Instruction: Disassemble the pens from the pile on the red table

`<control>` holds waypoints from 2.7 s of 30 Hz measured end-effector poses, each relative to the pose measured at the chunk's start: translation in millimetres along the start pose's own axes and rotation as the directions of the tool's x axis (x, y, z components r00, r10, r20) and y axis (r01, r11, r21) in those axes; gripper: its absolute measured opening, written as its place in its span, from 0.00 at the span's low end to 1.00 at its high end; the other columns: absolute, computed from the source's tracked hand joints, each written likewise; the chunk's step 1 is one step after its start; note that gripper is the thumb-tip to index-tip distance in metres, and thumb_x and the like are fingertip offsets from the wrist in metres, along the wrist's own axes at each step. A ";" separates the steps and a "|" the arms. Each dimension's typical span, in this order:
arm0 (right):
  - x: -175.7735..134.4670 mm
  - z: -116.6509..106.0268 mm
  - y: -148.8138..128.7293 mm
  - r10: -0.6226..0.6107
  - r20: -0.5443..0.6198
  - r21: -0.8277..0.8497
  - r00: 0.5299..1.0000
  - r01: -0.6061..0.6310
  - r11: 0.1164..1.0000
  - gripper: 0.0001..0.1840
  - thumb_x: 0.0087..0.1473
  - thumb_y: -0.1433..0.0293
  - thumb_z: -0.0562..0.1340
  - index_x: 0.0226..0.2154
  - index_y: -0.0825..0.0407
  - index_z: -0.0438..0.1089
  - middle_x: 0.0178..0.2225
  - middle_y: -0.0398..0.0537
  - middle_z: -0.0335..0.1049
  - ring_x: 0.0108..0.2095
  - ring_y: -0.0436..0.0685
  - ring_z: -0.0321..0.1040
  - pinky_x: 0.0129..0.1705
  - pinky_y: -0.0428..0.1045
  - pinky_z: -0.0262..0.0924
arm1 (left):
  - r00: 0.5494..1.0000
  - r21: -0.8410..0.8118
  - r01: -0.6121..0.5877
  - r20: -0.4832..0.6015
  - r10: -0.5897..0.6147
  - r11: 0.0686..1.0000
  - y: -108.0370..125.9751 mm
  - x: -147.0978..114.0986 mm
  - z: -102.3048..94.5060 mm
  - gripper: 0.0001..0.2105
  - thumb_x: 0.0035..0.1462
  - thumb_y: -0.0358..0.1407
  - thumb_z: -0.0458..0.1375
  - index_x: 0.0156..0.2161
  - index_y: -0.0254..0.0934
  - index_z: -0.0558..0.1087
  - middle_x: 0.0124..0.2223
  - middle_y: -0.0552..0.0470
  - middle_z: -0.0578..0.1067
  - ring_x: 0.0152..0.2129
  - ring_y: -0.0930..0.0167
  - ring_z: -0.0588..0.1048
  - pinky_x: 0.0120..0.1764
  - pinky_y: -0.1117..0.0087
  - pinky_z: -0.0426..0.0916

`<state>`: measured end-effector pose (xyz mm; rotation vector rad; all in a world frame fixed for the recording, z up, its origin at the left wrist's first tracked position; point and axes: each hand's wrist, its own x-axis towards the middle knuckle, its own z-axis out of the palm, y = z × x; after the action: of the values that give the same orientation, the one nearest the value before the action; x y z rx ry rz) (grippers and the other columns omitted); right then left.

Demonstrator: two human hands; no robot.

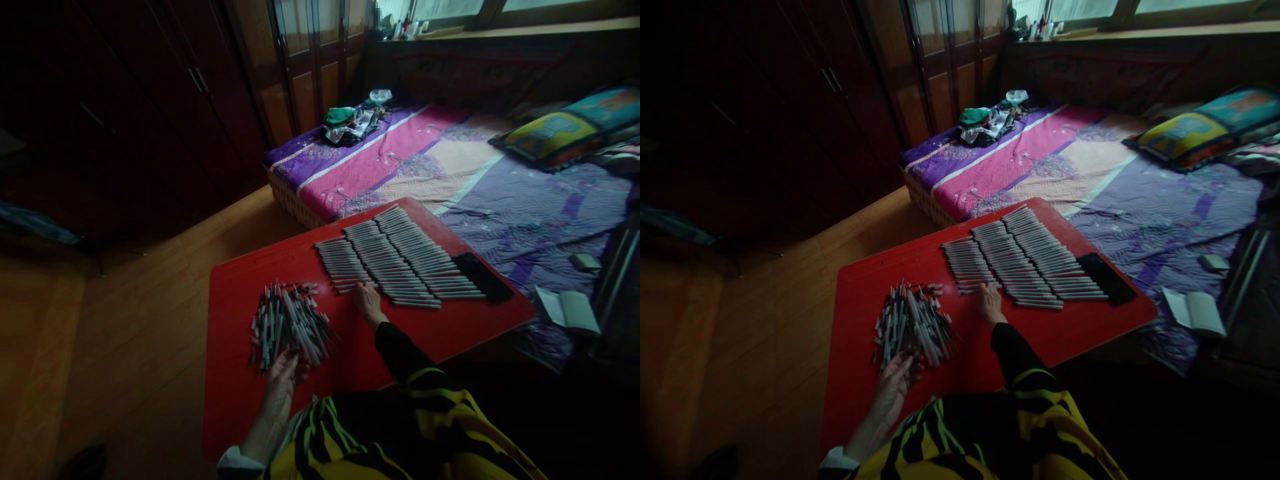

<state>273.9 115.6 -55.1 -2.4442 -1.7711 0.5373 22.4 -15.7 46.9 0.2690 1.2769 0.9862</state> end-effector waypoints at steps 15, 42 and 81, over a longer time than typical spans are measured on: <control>-21.6 3.6 -31.1 -0.091 0.054 -0.030 0.994 0.093 0.995 0.15 0.57 0.71 0.48 0.42 0.55 0.66 0.43 0.58 0.67 0.42 0.57 0.65 0.38 0.47 0.54 | 0.999 0.020 -0.024 -0.033 0.025 0.999 -12.0 12.6 -27.9 0.18 0.43 0.34 0.64 0.40 0.33 0.66 0.31 0.49 0.76 0.23 0.72 0.74 0.24 0.75 0.66; -137.5 23.6 -103.4 -0.365 0.279 0.228 0.888 0.308 0.924 0.14 0.49 0.62 0.57 0.31 0.53 0.72 0.29 0.51 0.75 0.31 0.55 0.71 0.27 0.43 0.53 | 0.992 0.049 -0.081 -0.093 0.085 0.995 -34.5 49.7 -28.6 0.18 0.38 0.35 0.66 0.37 0.30 0.71 0.29 0.49 0.76 0.21 0.73 0.73 0.23 0.77 0.64; -158.1 -29.0 -53.6 -0.449 0.241 0.691 0.860 0.173 0.702 0.09 0.40 0.74 0.55 0.22 0.59 0.70 0.17 0.41 0.61 0.19 0.46 0.56 0.20 0.40 0.48 | 0.960 -0.450 -0.068 -0.272 -0.064 0.890 16.5 72.3 -31.8 0.03 0.55 0.29 0.55 0.30 0.33 0.69 0.23 0.54 0.73 0.17 0.76 0.72 0.21 0.77 0.68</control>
<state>191.6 -10.1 23.3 -1.5718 -1.6679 1.4075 -16.1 36.6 -1.1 -0.2460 1.2524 1.3287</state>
